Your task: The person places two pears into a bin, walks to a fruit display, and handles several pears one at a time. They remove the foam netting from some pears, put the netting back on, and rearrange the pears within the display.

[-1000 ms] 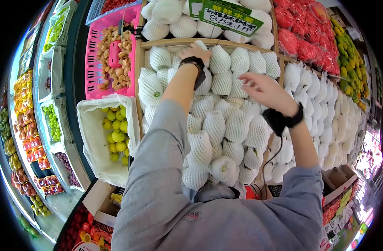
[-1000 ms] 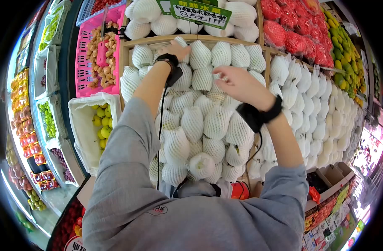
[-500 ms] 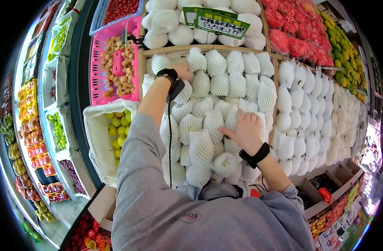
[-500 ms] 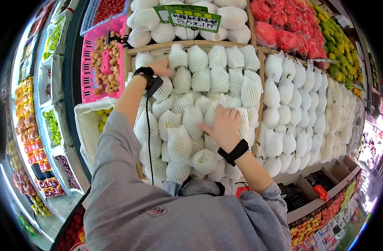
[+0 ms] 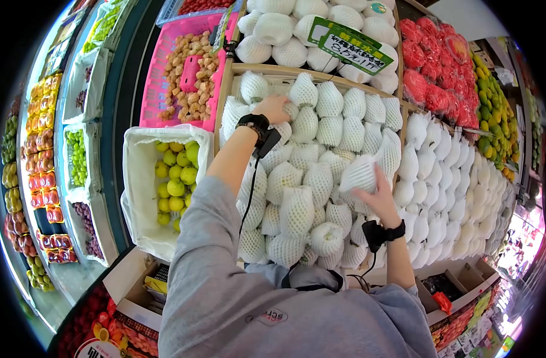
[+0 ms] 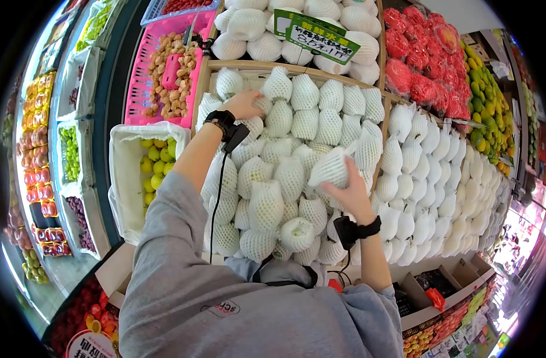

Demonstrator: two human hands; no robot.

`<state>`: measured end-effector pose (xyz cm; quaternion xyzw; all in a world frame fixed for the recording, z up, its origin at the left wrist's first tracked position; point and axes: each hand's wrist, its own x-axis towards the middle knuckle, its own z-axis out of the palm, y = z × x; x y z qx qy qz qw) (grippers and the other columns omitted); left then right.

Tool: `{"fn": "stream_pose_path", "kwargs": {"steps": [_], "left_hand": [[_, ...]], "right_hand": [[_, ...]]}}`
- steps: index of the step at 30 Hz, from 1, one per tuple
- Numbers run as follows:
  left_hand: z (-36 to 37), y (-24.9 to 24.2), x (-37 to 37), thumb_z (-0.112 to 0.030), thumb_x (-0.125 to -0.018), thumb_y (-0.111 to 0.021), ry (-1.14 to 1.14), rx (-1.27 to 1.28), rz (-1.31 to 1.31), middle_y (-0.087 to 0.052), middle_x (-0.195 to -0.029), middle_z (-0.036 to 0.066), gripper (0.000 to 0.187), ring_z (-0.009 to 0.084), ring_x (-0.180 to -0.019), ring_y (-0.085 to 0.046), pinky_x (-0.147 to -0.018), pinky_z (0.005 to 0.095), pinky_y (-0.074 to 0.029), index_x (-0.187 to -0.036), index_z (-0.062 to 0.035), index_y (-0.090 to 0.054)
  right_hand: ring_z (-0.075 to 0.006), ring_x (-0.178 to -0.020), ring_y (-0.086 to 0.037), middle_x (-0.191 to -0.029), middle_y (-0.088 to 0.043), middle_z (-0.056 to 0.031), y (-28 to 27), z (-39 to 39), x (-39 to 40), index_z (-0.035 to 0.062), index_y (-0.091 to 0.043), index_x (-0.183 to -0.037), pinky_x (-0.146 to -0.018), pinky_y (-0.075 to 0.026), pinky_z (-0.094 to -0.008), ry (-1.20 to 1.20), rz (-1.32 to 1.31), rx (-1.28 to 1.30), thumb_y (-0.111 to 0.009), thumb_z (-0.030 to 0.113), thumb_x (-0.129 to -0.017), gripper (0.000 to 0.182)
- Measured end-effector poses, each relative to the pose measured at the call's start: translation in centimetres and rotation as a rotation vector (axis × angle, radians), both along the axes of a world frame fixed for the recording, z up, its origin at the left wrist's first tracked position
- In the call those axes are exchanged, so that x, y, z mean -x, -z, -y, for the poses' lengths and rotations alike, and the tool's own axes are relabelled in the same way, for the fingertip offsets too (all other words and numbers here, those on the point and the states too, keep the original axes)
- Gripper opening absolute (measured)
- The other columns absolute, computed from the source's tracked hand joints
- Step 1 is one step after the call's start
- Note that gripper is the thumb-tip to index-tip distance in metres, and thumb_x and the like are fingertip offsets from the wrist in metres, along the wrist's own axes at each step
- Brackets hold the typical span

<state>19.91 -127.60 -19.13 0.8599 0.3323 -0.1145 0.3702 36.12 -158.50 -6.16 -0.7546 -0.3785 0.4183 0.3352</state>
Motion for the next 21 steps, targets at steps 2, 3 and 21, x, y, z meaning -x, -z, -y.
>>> {"fn": "stream_pose_path", "kwargs": {"steps": [2,3,21], "left_hand": [[0.6,0.5,0.7,-0.033,-0.069,-0.061,0.009,-0.142,0.061,-0.050,-0.116,0.015,0.047,0.0309,-0.115,-0.043,-0.096,0.0435,-0.035,-0.112,-0.0157,-0.055],[1.0,0.9,0.7,-0.034,-0.070,-0.061,-0.028,-0.185,0.077,-0.051,-0.114,0.016,0.048,0.0322,-0.112,-0.044,-0.095,0.0427,-0.036,-0.113,-0.0147,-0.055],[2.6,-0.9,1.1,-0.022,-0.070,-0.062,-0.155,-0.108,0.117,-0.055,-0.109,0.006,0.032,0.0261,-0.100,-0.054,-0.088,0.0413,-0.037,-0.102,-0.0177,-0.059]], "right_hand": [[-0.0224,-0.106,-0.049,-0.116,-0.049,-0.0136,0.0,-1.4,-0.9,-0.0023,-0.030,-0.128,-0.089,-0.040,-0.0318,0.209,-0.241,-0.084,-0.069,0.015,-0.069,0.073],[-0.0202,-0.106,-0.049,-0.117,-0.048,-0.0123,-0.2,-2.7,-1.4,-0.0025,-0.027,-0.130,-0.088,-0.041,-0.0302,0.276,-0.340,-0.135,-0.068,0.012,-0.070,0.074],[-0.0459,-0.096,-0.052,-0.115,-0.039,-0.0334,10.5,-30.5,4.0,0.0109,-0.030,-0.132,-0.086,-0.044,-0.0421,-0.469,0.412,0.107,-0.067,0.026,-0.058,0.084]]}}
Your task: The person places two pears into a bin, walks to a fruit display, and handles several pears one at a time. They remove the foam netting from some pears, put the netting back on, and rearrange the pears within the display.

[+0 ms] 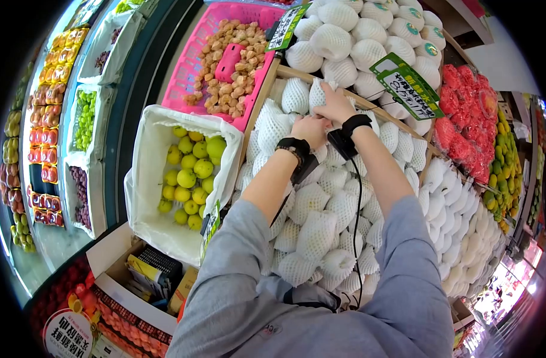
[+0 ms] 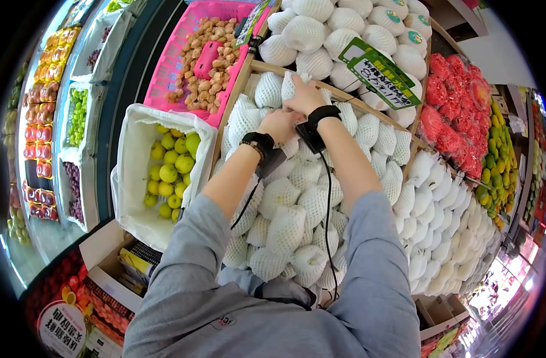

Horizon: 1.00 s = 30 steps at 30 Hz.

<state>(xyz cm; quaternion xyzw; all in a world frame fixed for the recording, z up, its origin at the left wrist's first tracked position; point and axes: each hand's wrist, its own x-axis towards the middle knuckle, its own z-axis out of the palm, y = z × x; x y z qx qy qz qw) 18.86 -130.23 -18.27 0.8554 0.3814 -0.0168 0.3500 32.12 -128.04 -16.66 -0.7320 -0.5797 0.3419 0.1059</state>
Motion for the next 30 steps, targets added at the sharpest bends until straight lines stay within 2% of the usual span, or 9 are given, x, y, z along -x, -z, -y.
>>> {"fn": "stream_pose_path", "kwargs": {"steps": [3,9,12,16,21,23,27,29,30], "left_hand": [[-0.1,0.0,0.3,-0.026,-0.071,-0.062,0.020,0.024,0.028,-0.054,-0.113,0.008,0.034,0.0288,-0.104,-0.052,-0.092,0.0413,-0.035,-0.103,-0.0173,-0.059],[2.3,-0.6,0.8,-0.028,-0.071,-0.064,-0.200,-0.197,-0.042,-0.037,-0.125,0.025,0.050,0.0422,-0.103,-0.048,-0.092,0.0442,-0.038,-0.113,-0.0054,-0.050],[1.3,-2.4,1.7,-0.028,-0.067,-0.068,-0.213,0.017,0.009,-0.044,-0.114,0.030,0.061,0.0410,-0.101,-0.050,-0.087,0.0422,-0.043,-0.114,0.0036,-0.044],[0.4,-4.3,2.6,-0.030,-0.059,-0.074,-0.187,0.124,-0.011,-0.054,-0.102,0.028,0.070,0.0364,-0.102,-0.051,-0.087,0.0392,-0.043,-0.113,0.0050,-0.045],[0.0,-4.1,2.4,-0.033,-0.055,-0.078,-0.208,0.129,0.009,-0.050,-0.110,0.028,0.081,0.0386,-0.105,-0.049,-0.090,0.0387,-0.042,-0.119,0.0046,-0.043],[-0.2,-3.6,2.3,-0.034,-0.059,-0.075,-0.248,0.087,0.031,-0.049,-0.111,0.029,0.076,0.0388,-0.103,-0.051,-0.088,0.0390,-0.043,-0.117,0.0040,-0.044],[-0.3,-3.1,2.3,-0.035,-0.068,-0.069,-0.406,0.040,0.160,-0.051,-0.106,0.026,0.061,0.0384,-0.095,-0.053,-0.084,0.0400,-0.044,-0.111,0.0023,-0.047],[-1.0,-2.8,2.2,-0.035,-0.071,-0.067,-0.403,0.020,0.150,-0.055,-0.100,0.023,0.052,0.0369,-0.090,-0.056,-0.080,0.0397,-0.046,-0.107,-0.0006,-0.052],[-1.5,-4.0,2.2,-0.034,-0.074,-0.065,-0.369,0.067,0.205,-0.060,-0.086,0.018,0.041,0.0352,-0.081,-0.058,-0.073,0.0385,-0.047,-0.098,-0.0012,-0.056]], "right_hand": [[-0.0471,-0.103,-0.048,-0.116,-0.043,-0.0354,0.7,-0.5,-0.3,0.0070,-0.027,-0.133,-0.090,-0.040,-0.0432,-0.085,0.031,0.116,-0.064,0.032,-0.063,0.083],[-0.0471,-0.112,-0.043,-0.120,-0.042,-0.0356,1.4,-2.1,0.6,0.0039,-0.023,-0.134,-0.096,-0.036,-0.0438,-0.149,0.147,0.325,-0.060,0.040,-0.067,0.084],[-0.0456,-0.115,-0.041,-0.123,-0.040,-0.0351,1.6,-1.8,0.6,0.0026,-0.023,-0.134,-0.099,-0.033,-0.0426,-0.207,0.185,0.311,-0.058,0.042,-0.069,0.084],[-0.0437,-0.116,-0.041,-0.125,-0.038,-0.0336,4.5,-3.0,-0.8,0.0016,-0.021,-0.135,-0.099,-0.033,-0.0419,-0.230,0.100,0.282,-0.054,0.044,-0.070,0.084],[-0.0343,-0.115,-0.044,-0.127,-0.041,-0.0274,2.0,-1.8,-1.3,0.0030,-0.023,-0.136,-0.097,-0.035,-0.0380,-0.258,0.013,0.267,-0.055,0.038,-0.077,0.076],[-0.0284,-0.115,-0.045,-0.126,-0.043,-0.0243,-0.2,0.0,-2.8,0.0037,-0.025,-0.136,-0.095,-0.036,-0.0348,-0.264,-0.192,0.082,-0.058,0.034,-0.081,0.071],[-0.0098,-0.088,-0.049,-0.103,-0.054,-0.0052,-10.1,7.7,-5.8,0.0060,-0.041,-0.127,-0.076,-0.041,-0.0231,-0.136,-0.426,-0.016,-0.053,0.029,-0.088,0.047],[-0.0078,-0.080,-0.049,-0.093,-0.056,-0.0013,-11.9,13.1,-7.8,0.0050,-0.048,-0.119,-0.070,-0.042,-0.0224,-0.062,-0.392,-0.028,-0.052,0.029,-0.089,0.038],[-0.0081,-0.078,-0.049,-0.091,-0.056,-0.0015,-13.3,16.0,-8.1,0.0043,-0.050,-0.116,-0.069,-0.042,-0.0230,-0.035,-0.352,0.041,-0.052,0.029,-0.089,0.037]]}}
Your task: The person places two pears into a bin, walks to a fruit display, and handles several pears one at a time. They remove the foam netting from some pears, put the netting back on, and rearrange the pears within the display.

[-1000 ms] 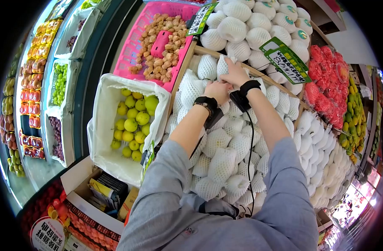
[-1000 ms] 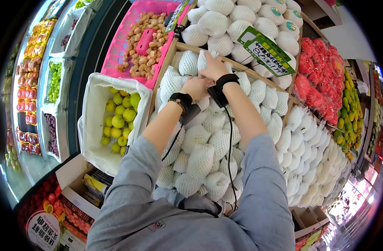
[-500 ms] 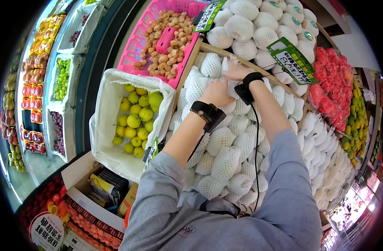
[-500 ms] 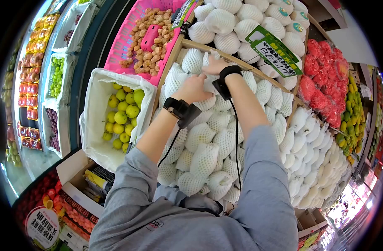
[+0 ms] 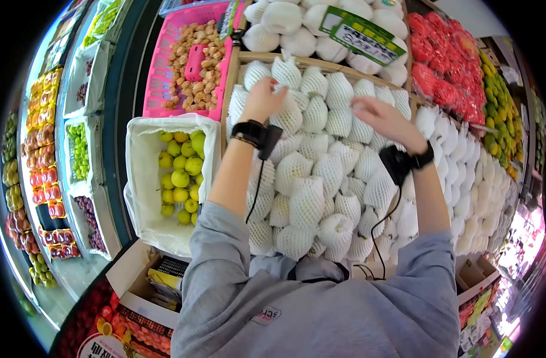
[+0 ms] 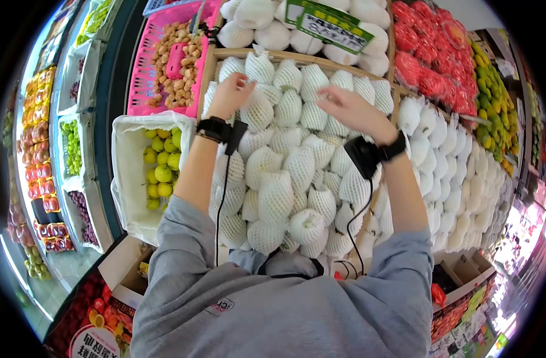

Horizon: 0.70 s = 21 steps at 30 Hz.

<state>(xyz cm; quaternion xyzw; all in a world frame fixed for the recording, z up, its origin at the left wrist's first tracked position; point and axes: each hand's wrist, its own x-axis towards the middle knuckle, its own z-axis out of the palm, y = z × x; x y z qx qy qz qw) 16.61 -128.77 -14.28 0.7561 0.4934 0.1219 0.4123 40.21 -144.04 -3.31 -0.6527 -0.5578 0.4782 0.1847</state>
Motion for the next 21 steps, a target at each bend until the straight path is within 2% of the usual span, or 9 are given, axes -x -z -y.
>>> {"fn": "stream_pose_path", "kwargs": {"steps": [2,4,6,8,9,12,18,20,21], "left_hand": [[-1.3,-0.7,0.0,-0.028,-0.080,-0.059,0.009,-0.136,0.232,-0.061,-0.072,0.012,0.030,0.0284,-0.069,-0.060,-0.065,0.0354,-0.049,-0.089,0.0004,-0.058],[-2.3,-4.7,-0.3,-0.022,-0.085,-0.052,-0.140,-0.009,0.675,-0.059,-0.067,0.009,0.022,0.0206,-0.058,-0.058,-0.054,0.0296,-0.047,-0.083,-0.0007,-0.057],[-3.3,-9.5,0.2,-0.019,-0.088,-0.048,-0.297,-0.085,0.946,-0.058,-0.062,0.008,0.021,0.0154,-0.050,-0.055,-0.044,0.0252,-0.045,-0.078,-0.0012,-0.054],[-4.5,-13.4,1.4,-0.017,-0.088,-0.046,-0.423,-0.284,1.133,-0.057,-0.059,0.009,0.021,0.0141,-0.043,-0.052,-0.039,0.0236,-0.042,-0.076,-0.0011,-0.052],[-5.4,-15.0,2.0,-0.016,-0.088,-0.045,-0.455,-0.363,1.200,-0.057,-0.058,0.009,0.021,0.0141,-0.043,-0.052,-0.038,0.0236,-0.041,-0.075,-0.0006,-0.051],[-4.7,-21.5,3.2,-0.016,-0.087,-0.046,-0.433,-0.478,1.349,-0.057,-0.059,0.009,0.020,0.0139,-0.046,-0.052,-0.041,0.0216,-0.040,-0.078,0.0008,-0.054],[8.2,-32.7,7.2,-0.018,-0.086,-0.049,-0.119,-0.678,0.641,-0.058,-0.062,0.006,0.019,0.0134,-0.051,-0.053,-0.046,0.0206,-0.039,-0.086,-0.0011,-0.057],[12.1,-30.2,8.5,-0.020,-0.085,-0.052,0.019,-0.543,0.307,-0.059,-0.063,0.006,0.018,0.0133,-0.054,-0.052,-0.051,0.0219,-0.040,-0.095,-0.0051,-0.058],[13.7,-28.0,9.0,-0.023,-0.085,-0.053,0.080,-0.455,0.171,-0.059,-0.065,0.008,0.022,0.0175,-0.057,-0.053,-0.053,0.0261,-0.041,-0.095,-0.0041,-0.057]], "right_hand": [[-0.0086,-0.075,-0.050,-0.088,-0.057,-0.0024,-2.4,5.7,-0.3,0.0033,-0.053,-0.112,-0.068,-0.043,-0.0241,-0.010,0.065,0.149,-0.052,0.030,-0.089,0.035],[-0.0103,-0.072,-0.052,-0.087,-0.058,-0.0034,-4.7,11.0,1.3,0.0029,-0.053,-0.111,-0.065,-0.045,-0.0250,0.106,0.074,0.230,-0.053,0.030,-0.088,0.036],[-0.0126,-0.068,-0.054,-0.085,-0.057,-0.0051,-4.6,16.1,3.9,0.0026,-0.052,-0.112,-0.061,-0.047,-0.0264,0.155,0.049,0.127,-0.056,0.030,-0.086,0.038],[-0.0145,-0.067,-0.056,-0.088,-0.057,-0.0071,-5.2,19.3,7.8,0.0038,-0.047,-0.117,-0.061,-0.047,-0.0272,0.183,0.061,0.131,-0.060,0.033,-0.083,0.047],[-0.0218,-0.080,-0.057,-0.100,-0.054,-0.0145,-6.9,19.2,10.1,0.0013,-0.040,-0.122,-0.071,-0.047,-0.0316,0.226,0.076,0.332,-0.066,0.037,-0.076,0.064],[-0.0347,-0.084,-0.054,-0.106,-0.048,-0.0230,-2.9,22.8,14.9,-0.0035,-0.036,-0.121,-0.076,-0.046,-0.0388,0.295,0.182,-0.115,-0.070,0.042,-0.070,0.076],[-0.0383,-0.095,-0.052,-0.110,-0.045,-0.0241,0.5,23.3,17.0,-0.0043,-0.035,-0.120,-0.082,-0.044,-0.0393,0.430,0.243,-0.227,-0.074,0.035,-0.066,0.077],[-0.0356,-0.095,-0.054,-0.108,-0.048,-0.0220,0.5,23.2,16.5,-0.0043,-0.037,-0.119,-0.081,-0.045,-0.0384,0.431,0.191,-0.234,-0.073,0.032,-0.067,0.072],[-0.0330,-0.093,-0.055,-0.107,-0.050,-0.0204,0.8,23.2,15.4,-0.0043,-0.038,-0.118,-0.079,-0.046,-0.0373,0.457,0.079,-0.199,-0.072,0.031,-0.068,0.070]]}}
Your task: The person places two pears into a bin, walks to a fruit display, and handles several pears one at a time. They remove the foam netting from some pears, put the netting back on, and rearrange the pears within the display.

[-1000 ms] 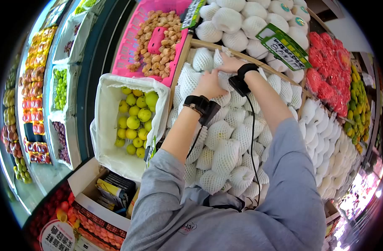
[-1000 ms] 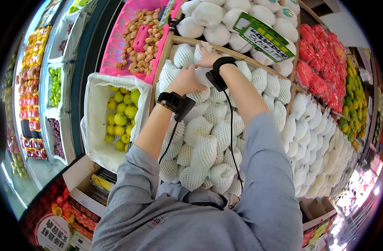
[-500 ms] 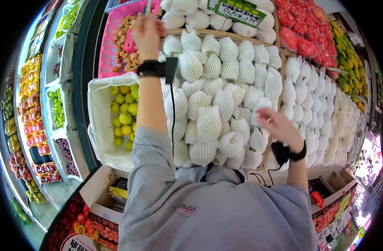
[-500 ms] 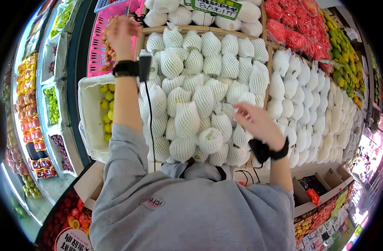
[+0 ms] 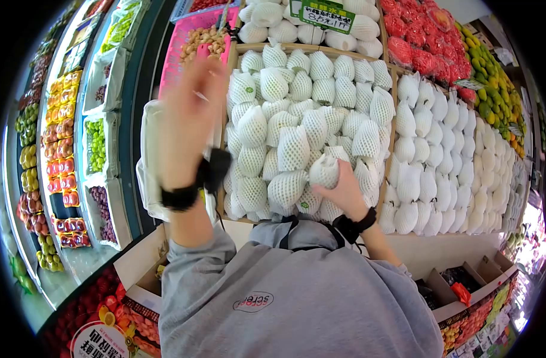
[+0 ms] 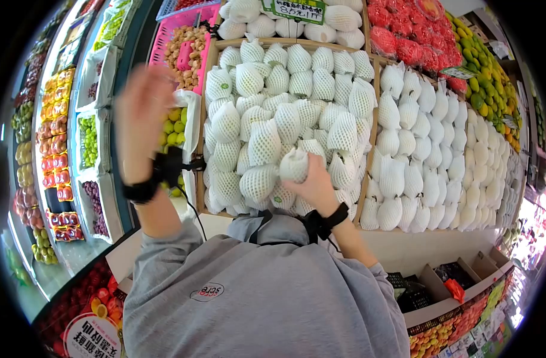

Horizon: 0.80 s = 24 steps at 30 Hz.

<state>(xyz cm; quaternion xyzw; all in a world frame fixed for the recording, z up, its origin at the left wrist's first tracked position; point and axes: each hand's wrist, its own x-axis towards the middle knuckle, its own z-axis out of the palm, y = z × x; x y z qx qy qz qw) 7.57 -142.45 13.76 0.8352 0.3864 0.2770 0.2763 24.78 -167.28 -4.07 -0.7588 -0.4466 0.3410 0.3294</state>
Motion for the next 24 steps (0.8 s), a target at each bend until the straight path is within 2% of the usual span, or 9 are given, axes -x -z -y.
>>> {"fn": "stream_pose_path", "kwargs": {"steps": [4,7,11,13,14,18,21,22,24], "left_hand": [[6.0,11.3,0.3,-0.036,-0.081,-0.056,0.063,0.374,-0.371,-0.059,-0.073,0.019,0.039,0.0346,-0.069,-0.059,-0.060,0.0427,-0.045,-0.097,-0.0002,-0.053],[9.0,17.9,-0.1,-0.046,-0.076,-0.060,0.080,0.356,-0.384,-0.058,-0.089,0.024,0.063,0.0372,-0.079,-0.059,-0.066,0.0427,-0.047,-0.108,0.0050,-0.044],[9.8,18.3,-2.3,-0.052,-0.068,-0.065,0.054,0.431,-0.493,-0.054,-0.099,0.026,0.083,0.0383,-0.085,-0.058,-0.071,0.0422,-0.049,-0.114,0.0098,-0.035],[9.6,18.1,-2.9,-0.052,-0.063,-0.069,0.044,0.462,-0.536,-0.053,-0.101,0.025,0.090,0.0376,-0.088,-0.057,-0.071,0.0415,-0.049,-0.115,0.0123,-0.032],[10.0,18.0,-2.9,-0.050,-0.062,-0.070,0.047,0.420,-0.530,-0.053,-0.102,0.025,0.091,0.0373,-0.089,-0.057,-0.071,0.0413,-0.049,-0.116,0.0121,-0.032],[10.2,19.4,-2.5,-0.043,-0.059,-0.073,0.036,0.348,-0.448,-0.052,-0.104,0.024,0.090,0.0382,-0.089,-0.055,-0.072,0.0424,-0.049,-0.118,0.0105,-0.032],[9.6,18.6,-2.5,-0.040,-0.062,-0.071,0.034,0.501,-0.429,-0.055,-0.097,0.026,0.085,0.0390,-0.088,-0.056,-0.075,0.0436,-0.047,-0.119,0.0088,-0.032],[9.3,18.2,-2.5,-0.040,-0.063,-0.070,0.044,0.556,-0.432,-0.056,-0.096,0.027,0.084,0.0388,-0.088,-0.057,-0.075,0.0433,-0.047,-0.120,0.0083,-0.032],[8.7,19.0,-1.7,-0.042,-0.065,-0.069,0.047,0.614,-0.358,-0.058,-0.096,0.026,0.083,0.0368,-0.089,-0.058,-0.078,0.0409,-0.047,-0.121,0.0067,-0.032]], "right_hand": [[-0.0208,-0.088,-0.060,-0.101,-0.059,-0.0122,0.1,-2.9,-5.2,-0.0038,-0.044,-0.115,-0.072,-0.050,-0.0308,0.153,-0.626,0.019,-0.068,0.025,-0.074,0.055],[-0.0170,-0.083,-0.060,-0.098,-0.060,-0.0117,-2.9,-10.7,-7.8,-0.0049,-0.046,-0.113,-0.066,-0.050,-0.0278,0.142,-0.505,-0.061,-0.066,0.028,-0.076,0.053],[-0.0204,-0.076,-0.062,-0.093,-0.060,-0.0203,1.3,-20.8,-9.2,-0.0125,-0.044,-0.107,-0.059,-0.050,-0.0290,-0.023,-0.135,0.145,-0.072,0.045,-0.064,0.077],[-0.0287,-0.080,-0.062,-0.098,-0.059,-0.0247,5.3,-24.1,-8.6,-0.0139,-0.043,-0.109,-0.064,-0.051,-0.0329,-0.083,0.015,0.274,-0.072,0.051,-0.059,0.087],[-0.0348,-0.085,-0.061,-0.100,-0.057,-0.0277,7.6,-25.0,-8.2,-0.0149,-0.042,-0.112,-0.071,-0.050,-0.0354,-0.105,0.107,0.223,-0.069,0.055,-0.058,0.092],[-0.0336,-0.093,-0.059,-0.104,-0.056,-0.0282,12.7,-25.7,-7.3,-0.0179,-0.038,-0.116,-0.077,-0.048,-0.0344,-0.267,0.438,0.253,-0.066,0.059,-0.059,0.100],[-0.0320,-0.100,-0.055,-0.113,-0.050,-0.0290,8.5,-26.2,-8.0,-0.0205,-0.036,-0.116,-0.082,-0.046,-0.0353,-0.434,0.095,0.569,-0.065,0.060,-0.061,0.101],[-0.0266,-0.103,-0.053,-0.117,-0.047,-0.0260,5.1,-25.9,-7.7,-0.0166,-0.036,-0.118,-0.080,-0.046,-0.0354,-0.439,0.020,0.701,-0.060,0.063,-0.066,0.098],[-0.0232,-0.099,-0.053,-0.115,-0.048,-0.0219,5.4,-24.5,-9.5,-0.0122,-0.037,-0.120,-0.075,-0.047,-0.0329,-0.313,-0.232,0.568,-0.057,0.064,-0.069,0.094]]}}
